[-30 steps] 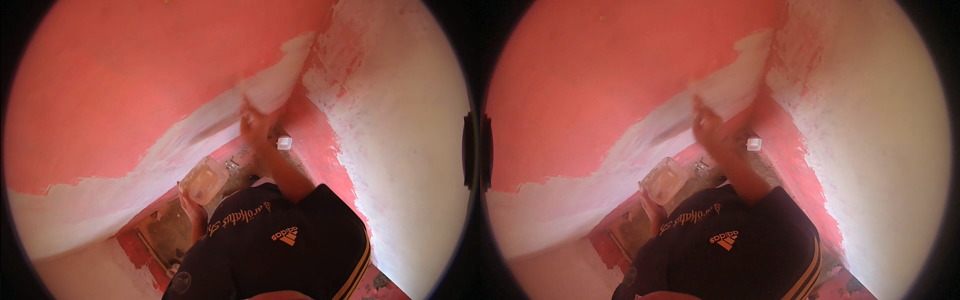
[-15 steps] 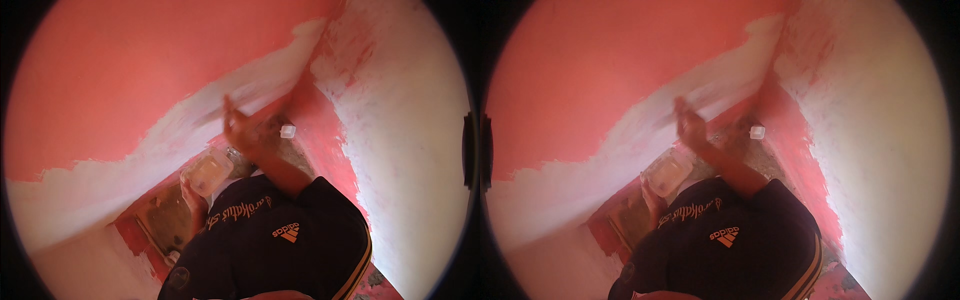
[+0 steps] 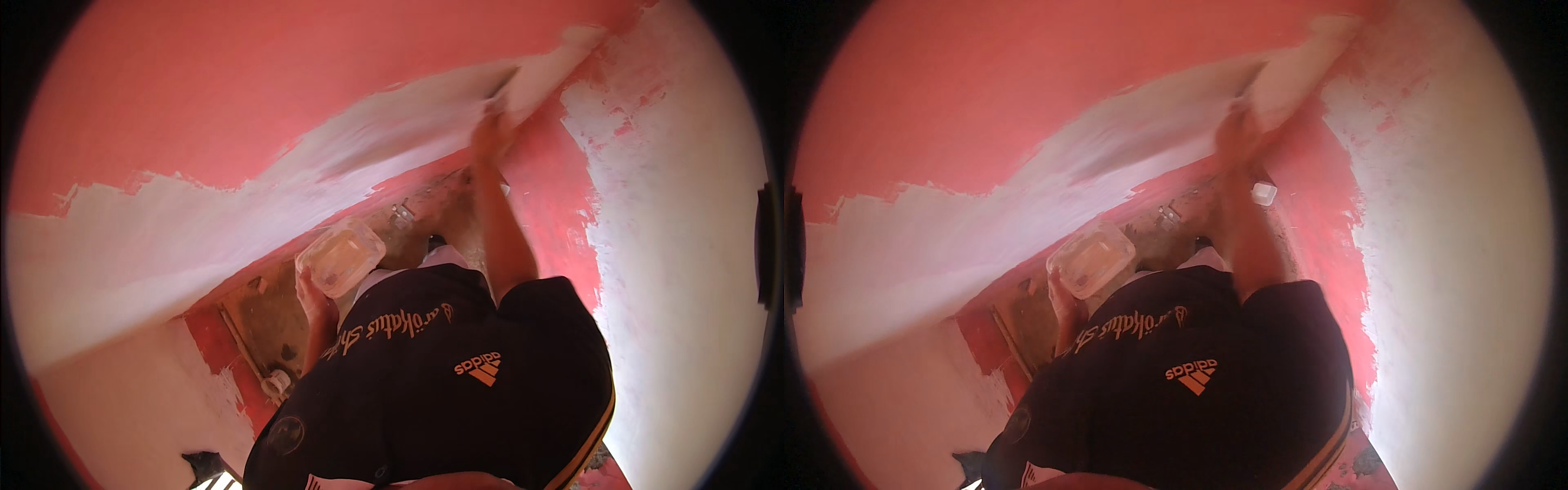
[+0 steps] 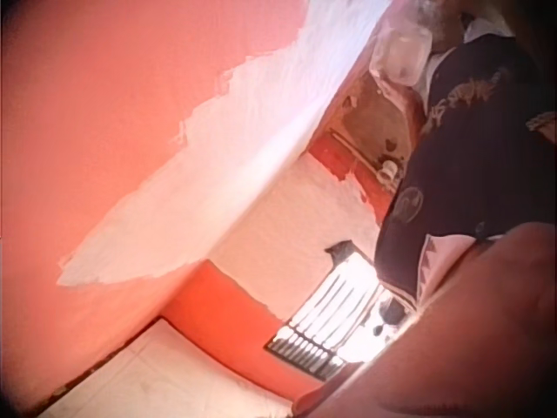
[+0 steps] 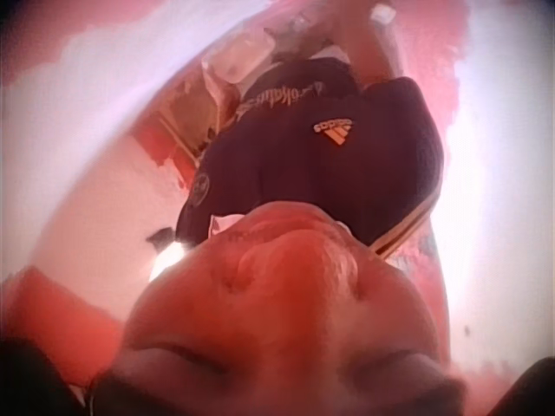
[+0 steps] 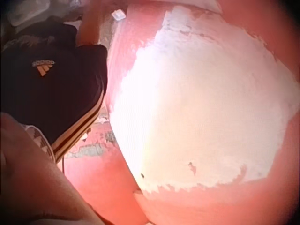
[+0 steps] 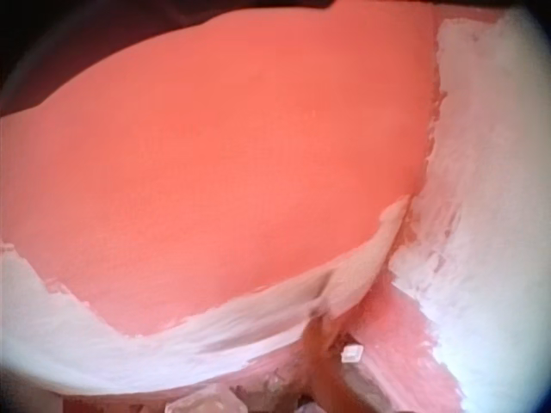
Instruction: The person applies white plaster to a red wall using a trowel, taking the plaster from a small plastic container.
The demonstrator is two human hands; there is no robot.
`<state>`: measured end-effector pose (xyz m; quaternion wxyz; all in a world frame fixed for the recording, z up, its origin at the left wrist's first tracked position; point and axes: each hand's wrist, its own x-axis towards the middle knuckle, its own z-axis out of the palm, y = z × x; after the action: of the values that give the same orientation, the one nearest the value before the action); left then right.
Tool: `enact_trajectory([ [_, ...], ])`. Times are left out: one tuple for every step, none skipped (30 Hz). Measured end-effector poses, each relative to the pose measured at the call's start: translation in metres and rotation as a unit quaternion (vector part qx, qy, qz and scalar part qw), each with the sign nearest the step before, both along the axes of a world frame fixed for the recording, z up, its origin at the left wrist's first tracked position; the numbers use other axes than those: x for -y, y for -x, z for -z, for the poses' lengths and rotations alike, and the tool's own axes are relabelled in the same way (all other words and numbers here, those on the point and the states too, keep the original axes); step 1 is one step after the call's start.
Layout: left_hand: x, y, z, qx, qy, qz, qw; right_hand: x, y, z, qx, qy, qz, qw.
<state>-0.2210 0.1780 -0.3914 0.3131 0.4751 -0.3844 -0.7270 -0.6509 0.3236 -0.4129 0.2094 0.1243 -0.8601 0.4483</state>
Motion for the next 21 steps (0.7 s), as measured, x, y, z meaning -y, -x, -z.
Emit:
enact_trajectory([
  [0.007, -0.003, 0.003, 0.003, 0.009, -0.012, 1.000, 0.027, -0.040, 0.011, 0.026, 0.034, -0.035, 0.998],
  [0.014, -0.018, -0.001, 0.034, 0.020, -0.004, 0.999, 0.053, -0.093, 0.022, 0.062, 0.085, -0.076, 0.992],
  [0.020, -0.030, -0.003, 0.066, 0.032, 0.004, 0.997, 0.075, -0.139, 0.033, 0.089, 0.116, -0.123, 0.982],
  [0.026, -0.040, -0.004, 0.070, 0.032, 0.006, 0.997, 0.091, -0.183, 0.042, 0.119, 0.146, -0.170, 0.967],
  [0.032, -0.051, -0.007, 0.056, 0.050, 0.016, 0.997, 0.098, -0.212, 0.051, 0.127, 0.165, -0.256, 0.944],
  [0.039, -0.062, -0.010, 0.027, 0.080, 0.040, 0.996, 0.107, -0.243, 0.056, 0.195, 0.161, -0.277, 0.927],
  [0.044, -0.074, -0.014, 0.043, 0.073, 0.030, 0.996, 0.106, -0.250, 0.060, 0.278, 0.131, -0.298, 0.904],
  [0.050, -0.088, -0.018, 0.086, 0.068, 0.021, 0.994, 0.103, -0.253, 0.060, 0.319, 0.144, -0.260, 0.900],
  [0.056, -0.097, -0.018, 0.121, 0.069, 0.014, 0.990, 0.092, -0.239, 0.059, 0.339, 0.149, -0.233, 0.899],
  [0.062, -0.106, -0.018, 0.147, 0.158, 0.059, 0.975, 0.080, -0.212, 0.055, 0.345, 0.191, -0.177, 0.902],
  [0.068, -0.115, -0.015, 0.135, 0.209, 0.088, 0.965, 0.067, -0.179, 0.051, 0.337, 0.254, -0.110, 0.900],
  [0.074, -0.125, -0.012, 0.176, 0.249, 0.108, 0.946, 0.052, -0.141, 0.047, 0.297, 0.333, 0.001, 0.895],
  [0.082, -0.134, -0.008, 0.126, 0.145, 0.055, 0.980, 0.039, -0.105, 0.044, 0.275, 0.455, 0.041, 0.846],
  [0.088, -0.144, -0.005, 0.052, 0.037, 0.007, 0.998, 0.034, -0.076, 0.043, 0.236, 0.541, 0.099, 0.801],
  [0.091, -0.151, 0.001, 0.085, 0.036, 0.012, 0.996, 0.026, -0.057, 0.043, 0.138, 0.403, 0.084, 0.901],
  [0.096, -0.157, 0.006, 0.061, -0.001, 0.008, 0.998, 0.038, -0.053, 0.047, 0.212, 0.372, 0.053, 0.902],
  [0.101, -0.160, 0.008, 0.063, -0.058, -0.020, 0.996, 0.048, -0.064, 0.052, 0.278, 0.325, 0.059, 0.902],
  [0.105, -0.163, 0.009, 0.041, -0.032, 0.016, 0.999, 0.069, -0.083, 0.058, 0.295, 0.208, 0.043, 0.931],
  [0.105, -0.165, 0.008, 0.039, -0.029, 0.020, 0.999, 0.091, -0.125, 0.068, 0.345, 0.052, 0.038, 0.936],
  [0.103, -0.167, 0.005, 0.053, -0.045, 0.006, 0.998, 0.122, -0.165, 0.077, 0.314, 0.041, 0.003, 0.948],
  [0.103, -0.167, 0.002, 0.038, -0.026, 0.026, 0.999, 0.147, -0.206, 0.087, 0.296, 0.096, -0.037, 0.950],
])
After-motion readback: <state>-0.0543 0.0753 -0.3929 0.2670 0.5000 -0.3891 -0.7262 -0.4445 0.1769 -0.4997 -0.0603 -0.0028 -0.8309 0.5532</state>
